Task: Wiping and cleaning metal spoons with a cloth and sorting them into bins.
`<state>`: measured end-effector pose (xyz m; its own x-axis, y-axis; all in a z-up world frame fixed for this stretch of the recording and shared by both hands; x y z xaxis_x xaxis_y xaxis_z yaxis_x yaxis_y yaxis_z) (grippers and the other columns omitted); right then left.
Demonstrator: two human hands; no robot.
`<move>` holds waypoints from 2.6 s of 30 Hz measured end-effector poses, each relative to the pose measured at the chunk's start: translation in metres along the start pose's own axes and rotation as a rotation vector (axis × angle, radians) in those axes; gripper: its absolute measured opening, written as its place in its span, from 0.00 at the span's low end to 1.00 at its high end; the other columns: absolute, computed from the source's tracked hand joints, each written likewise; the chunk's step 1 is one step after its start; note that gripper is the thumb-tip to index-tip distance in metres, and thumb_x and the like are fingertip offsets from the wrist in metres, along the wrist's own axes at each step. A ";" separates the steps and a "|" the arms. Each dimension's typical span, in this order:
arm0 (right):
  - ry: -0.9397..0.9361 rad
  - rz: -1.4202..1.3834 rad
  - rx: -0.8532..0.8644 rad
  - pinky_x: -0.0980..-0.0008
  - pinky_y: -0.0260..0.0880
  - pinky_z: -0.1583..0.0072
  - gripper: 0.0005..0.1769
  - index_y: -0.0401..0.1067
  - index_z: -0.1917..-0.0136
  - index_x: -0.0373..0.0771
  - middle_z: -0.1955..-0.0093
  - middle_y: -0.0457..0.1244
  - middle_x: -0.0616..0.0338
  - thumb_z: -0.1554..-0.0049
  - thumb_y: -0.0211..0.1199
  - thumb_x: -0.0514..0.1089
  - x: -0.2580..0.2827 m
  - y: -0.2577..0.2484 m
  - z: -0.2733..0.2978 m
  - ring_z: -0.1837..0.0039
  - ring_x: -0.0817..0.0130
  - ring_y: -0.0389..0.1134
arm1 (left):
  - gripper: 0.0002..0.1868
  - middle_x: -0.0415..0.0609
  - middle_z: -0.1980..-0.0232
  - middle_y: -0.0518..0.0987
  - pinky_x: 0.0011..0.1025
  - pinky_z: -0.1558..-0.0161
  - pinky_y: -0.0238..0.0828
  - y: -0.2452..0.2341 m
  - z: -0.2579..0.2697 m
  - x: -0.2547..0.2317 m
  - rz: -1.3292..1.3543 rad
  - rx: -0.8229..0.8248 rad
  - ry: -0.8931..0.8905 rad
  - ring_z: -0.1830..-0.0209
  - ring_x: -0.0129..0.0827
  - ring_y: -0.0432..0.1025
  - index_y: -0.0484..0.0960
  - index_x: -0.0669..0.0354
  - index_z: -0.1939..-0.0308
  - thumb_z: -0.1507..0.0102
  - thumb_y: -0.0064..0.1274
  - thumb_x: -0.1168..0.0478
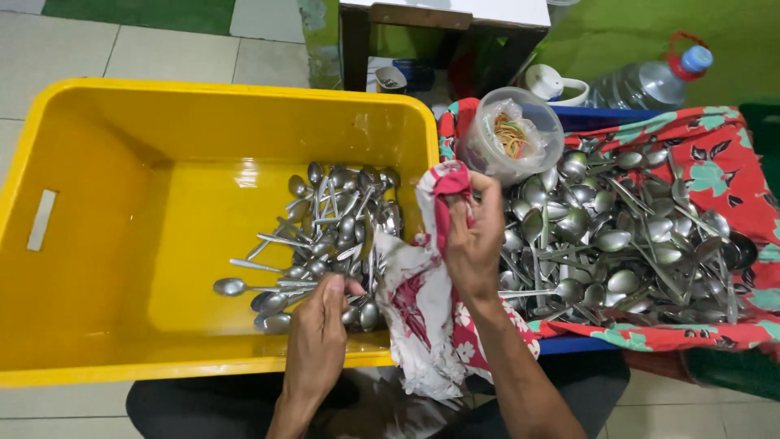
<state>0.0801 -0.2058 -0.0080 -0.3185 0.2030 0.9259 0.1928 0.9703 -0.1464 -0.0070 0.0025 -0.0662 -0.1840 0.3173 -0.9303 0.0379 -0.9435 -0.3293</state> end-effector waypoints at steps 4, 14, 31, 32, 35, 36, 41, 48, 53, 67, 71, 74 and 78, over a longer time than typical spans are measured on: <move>-0.100 0.226 0.053 0.66 0.72 0.43 0.13 0.69 0.40 0.34 0.44 0.59 0.53 0.38 0.53 0.36 0.009 0.007 0.012 0.46 0.64 0.63 | 0.15 0.40 0.77 0.70 0.28 0.81 0.58 0.007 -0.005 0.010 0.027 -0.014 0.056 0.81 0.24 0.62 0.78 0.54 0.64 0.29 0.37 0.56; -0.667 0.632 0.064 0.74 0.59 0.73 0.14 0.73 0.43 0.35 0.56 0.59 0.51 0.43 0.67 0.32 0.002 0.072 0.038 0.67 0.70 0.57 | 0.10 0.41 0.81 0.69 0.29 0.85 0.56 0.020 -0.002 -0.005 -0.081 -0.077 0.165 0.87 0.26 0.60 0.75 0.58 0.64 0.29 0.39 0.65; 0.230 -0.166 0.368 0.78 0.57 0.65 0.16 0.76 0.43 0.36 0.62 0.65 0.63 0.37 0.59 0.47 -0.040 0.078 0.014 0.65 0.79 0.58 | 0.19 0.45 0.55 0.83 0.40 0.51 0.74 -0.020 -0.047 -0.009 -0.365 -0.248 0.158 0.52 0.37 0.75 0.80 0.51 0.76 0.37 0.54 0.46; 0.250 -0.224 0.481 0.78 0.65 0.65 0.15 0.72 0.42 0.36 0.61 0.66 0.59 0.35 0.54 0.47 -0.040 0.089 0.018 0.66 0.75 0.63 | 0.20 0.51 0.46 0.79 0.43 0.44 0.74 -0.024 -0.053 -0.025 -0.093 -0.171 0.219 0.45 0.41 0.74 0.75 0.57 0.58 0.36 0.48 0.43; 0.276 -0.165 0.628 0.74 0.63 0.68 0.12 0.67 0.50 0.37 0.65 0.62 0.58 0.33 0.48 0.46 -0.020 0.107 0.035 0.69 0.73 0.60 | 0.29 0.56 0.37 0.77 0.43 0.36 0.75 -0.012 -0.075 -0.052 0.256 0.071 0.341 0.37 0.43 0.74 0.68 0.62 0.35 0.33 0.40 0.46; 0.276 -0.048 0.659 0.70 0.51 0.71 0.14 0.66 0.58 0.38 0.70 0.58 0.62 0.33 0.48 0.44 -0.011 0.111 0.040 0.71 0.75 0.52 | 0.27 0.55 0.37 0.80 0.41 0.35 0.75 0.001 -0.080 -0.062 0.331 0.234 0.409 0.36 0.42 0.75 0.67 0.62 0.31 0.30 0.38 0.52; 0.208 0.072 0.597 0.61 0.66 0.61 0.19 0.67 0.61 0.39 0.71 0.65 0.50 0.32 0.49 0.49 -0.002 0.093 0.051 0.67 0.64 0.63 | 0.23 0.66 0.50 0.84 0.42 0.44 0.77 -0.012 -0.091 -0.051 0.488 0.087 0.259 0.48 0.47 0.80 0.77 0.71 0.43 0.25 0.29 0.58; -0.167 0.527 0.378 0.50 0.71 0.59 0.12 0.68 0.49 0.38 0.62 0.62 0.48 0.32 0.47 0.46 0.062 0.054 0.017 0.59 0.42 0.69 | 0.24 0.78 0.43 0.76 0.54 0.41 0.74 -0.032 -0.090 -0.045 0.720 -0.025 0.127 0.42 0.61 0.75 0.67 0.80 0.37 0.26 0.27 0.59; -0.569 0.587 0.347 0.56 0.67 0.54 0.21 0.65 0.34 0.22 0.52 0.59 0.44 0.40 0.55 0.32 0.088 0.088 0.052 0.55 0.50 0.63 | 0.25 0.67 0.39 0.78 0.42 0.39 0.77 -0.025 -0.076 -0.072 0.682 -0.042 0.153 0.40 0.50 0.77 0.70 0.72 0.36 0.27 0.29 0.55; 0.166 -0.050 0.360 0.75 0.66 0.61 0.18 0.69 0.40 0.28 0.58 0.70 0.58 0.43 0.52 0.29 0.097 -0.008 0.077 0.63 0.73 0.66 | 0.47 0.50 0.43 0.87 0.30 0.51 0.90 0.026 -0.044 -0.260 0.196 0.354 0.747 0.51 0.31 0.88 0.49 0.62 0.28 0.38 0.28 0.30; 0.233 -0.312 -0.038 0.77 0.65 0.44 0.19 0.69 0.35 0.26 0.43 0.68 0.51 0.36 0.50 0.35 0.085 -0.056 0.046 0.47 0.73 0.67 | 0.42 0.60 0.28 0.68 0.40 0.24 0.58 -0.006 -0.013 -0.201 0.255 0.233 0.678 0.26 0.46 0.64 0.64 0.70 0.32 0.30 0.21 0.35; 0.255 -0.582 -0.021 0.72 0.64 0.36 0.20 0.66 0.32 0.24 0.37 0.66 0.47 0.35 0.49 0.34 0.077 -0.049 0.037 0.40 0.68 0.67 | 0.42 0.57 0.39 0.77 0.44 0.37 0.70 0.016 0.009 -0.138 0.176 0.191 0.508 0.40 0.43 0.74 0.70 0.68 0.37 0.38 0.37 0.33; 0.208 -0.064 0.050 0.82 0.56 0.58 0.22 0.71 0.37 0.32 0.48 0.69 0.59 0.33 0.49 0.50 0.091 -0.056 0.026 0.62 0.84 0.57 | 0.15 0.59 0.43 0.84 0.35 0.48 0.80 0.017 0.016 -0.083 0.221 0.038 0.434 0.51 0.41 0.81 0.82 0.67 0.48 0.35 0.45 0.67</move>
<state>0.0163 -0.2383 0.0756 -0.1293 0.1146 0.9850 0.1302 0.9867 -0.0977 -0.0070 -0.0411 0.0079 0.2510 0.1122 -0.9615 -0.0070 -0.9930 -0.1177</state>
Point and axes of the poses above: each hand's wrist, its own z-axis away from the middle knuckle, its own y-axis out of the palm, x = y × z, the point moved 8 cm from there along -z, towards the middle knuckle
